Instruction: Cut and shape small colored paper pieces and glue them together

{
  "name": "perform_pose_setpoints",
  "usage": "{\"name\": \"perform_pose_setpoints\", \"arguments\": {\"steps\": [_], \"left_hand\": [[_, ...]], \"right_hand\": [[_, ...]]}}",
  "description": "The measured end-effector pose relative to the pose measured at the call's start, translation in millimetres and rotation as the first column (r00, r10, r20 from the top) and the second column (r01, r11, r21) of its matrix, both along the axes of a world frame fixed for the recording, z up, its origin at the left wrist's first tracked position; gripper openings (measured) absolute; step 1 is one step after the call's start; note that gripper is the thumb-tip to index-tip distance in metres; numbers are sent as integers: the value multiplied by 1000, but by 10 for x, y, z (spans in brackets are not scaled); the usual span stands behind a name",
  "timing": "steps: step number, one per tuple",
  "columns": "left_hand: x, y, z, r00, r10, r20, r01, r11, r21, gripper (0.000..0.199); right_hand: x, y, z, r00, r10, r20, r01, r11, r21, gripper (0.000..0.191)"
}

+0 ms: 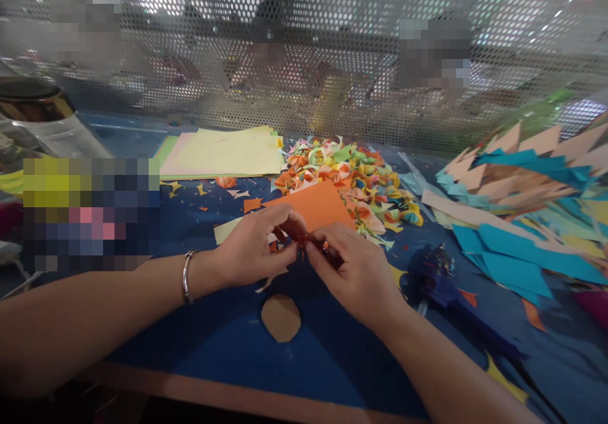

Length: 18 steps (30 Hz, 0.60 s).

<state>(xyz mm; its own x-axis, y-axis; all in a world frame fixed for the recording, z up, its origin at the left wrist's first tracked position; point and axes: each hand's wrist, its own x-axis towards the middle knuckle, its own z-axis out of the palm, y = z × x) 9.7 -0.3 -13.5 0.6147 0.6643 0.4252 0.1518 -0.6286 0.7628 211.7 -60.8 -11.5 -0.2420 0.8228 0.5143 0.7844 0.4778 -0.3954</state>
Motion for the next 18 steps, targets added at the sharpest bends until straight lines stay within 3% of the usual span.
{"name": "perform_pose_setpoints", "arguments": {"steps": [18], "left_hand": [[-13,56,-11,994,62,86,-48,987,-153,18]], "right_hand": [[12,-31,35,999,-26,-38,25,1000,-17,19]]}}
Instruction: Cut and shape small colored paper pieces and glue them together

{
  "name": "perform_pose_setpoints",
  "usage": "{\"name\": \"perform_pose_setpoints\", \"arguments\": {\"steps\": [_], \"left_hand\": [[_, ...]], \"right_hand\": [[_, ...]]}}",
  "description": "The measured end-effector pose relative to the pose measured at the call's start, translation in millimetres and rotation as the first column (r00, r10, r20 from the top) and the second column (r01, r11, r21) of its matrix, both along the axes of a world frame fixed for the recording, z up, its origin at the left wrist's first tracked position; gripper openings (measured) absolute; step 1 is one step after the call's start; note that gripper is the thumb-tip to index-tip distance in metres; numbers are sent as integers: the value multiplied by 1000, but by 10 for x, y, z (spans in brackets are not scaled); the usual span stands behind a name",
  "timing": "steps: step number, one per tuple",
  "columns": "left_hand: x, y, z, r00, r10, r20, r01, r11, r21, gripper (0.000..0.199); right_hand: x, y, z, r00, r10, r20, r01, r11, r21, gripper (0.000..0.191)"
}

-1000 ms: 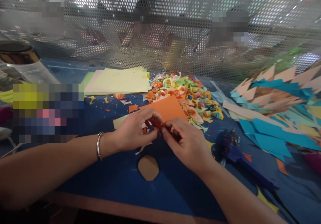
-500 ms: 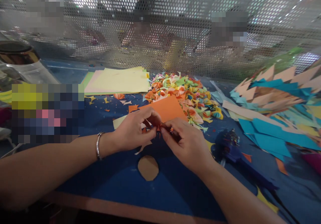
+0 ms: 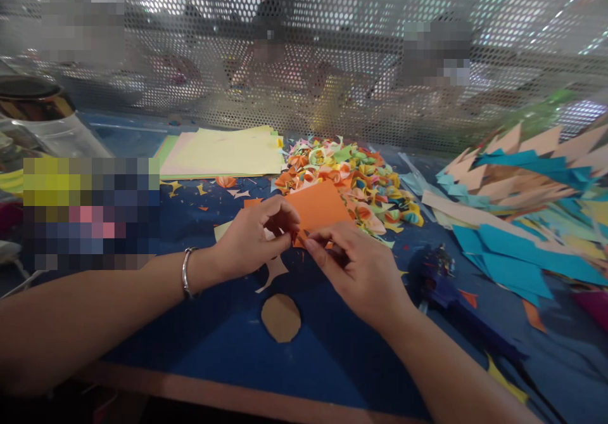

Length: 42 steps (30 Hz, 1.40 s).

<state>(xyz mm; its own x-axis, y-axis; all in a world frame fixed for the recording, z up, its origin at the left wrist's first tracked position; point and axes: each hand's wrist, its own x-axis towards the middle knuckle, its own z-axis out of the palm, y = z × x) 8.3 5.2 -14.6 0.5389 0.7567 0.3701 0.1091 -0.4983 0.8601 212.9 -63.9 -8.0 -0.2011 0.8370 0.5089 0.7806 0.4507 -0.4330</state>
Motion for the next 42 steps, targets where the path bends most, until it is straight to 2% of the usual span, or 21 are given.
{"name": "perform_pose_setpoints", "arguments": {"steps": [11,20,26,31,38,42], "left_hand": [[10,1,7,1000,-6,22,10,989,-144,22],[6,-16,27,1000,1,-17,-3,996,-94,24],[-2,-31,36,999,-41,-8,40,997,-69,24],[5,-5,22,998,-63,-3,62,990,-126,27],[-10,20,42,998,-60,16,62,985,-160,18],[4,50,-8,996,-50,69,62,979,-195,19]], "right_hand": [[16,-3,-21,1000,14,-5,-14,1000,10,16],[17,-6,-33,1000,23,-20,-22,1000,13,18],[37,-19,-30,999,28,-45,-27,1000,8,14],[58,-24,-31,999,20,-36,-20,1000,24,15],[60,-22,-31,999,28,-23,-27,999,32,13],[73,-11,-32,1000,18,-11,-18,1000,14,13]]}}
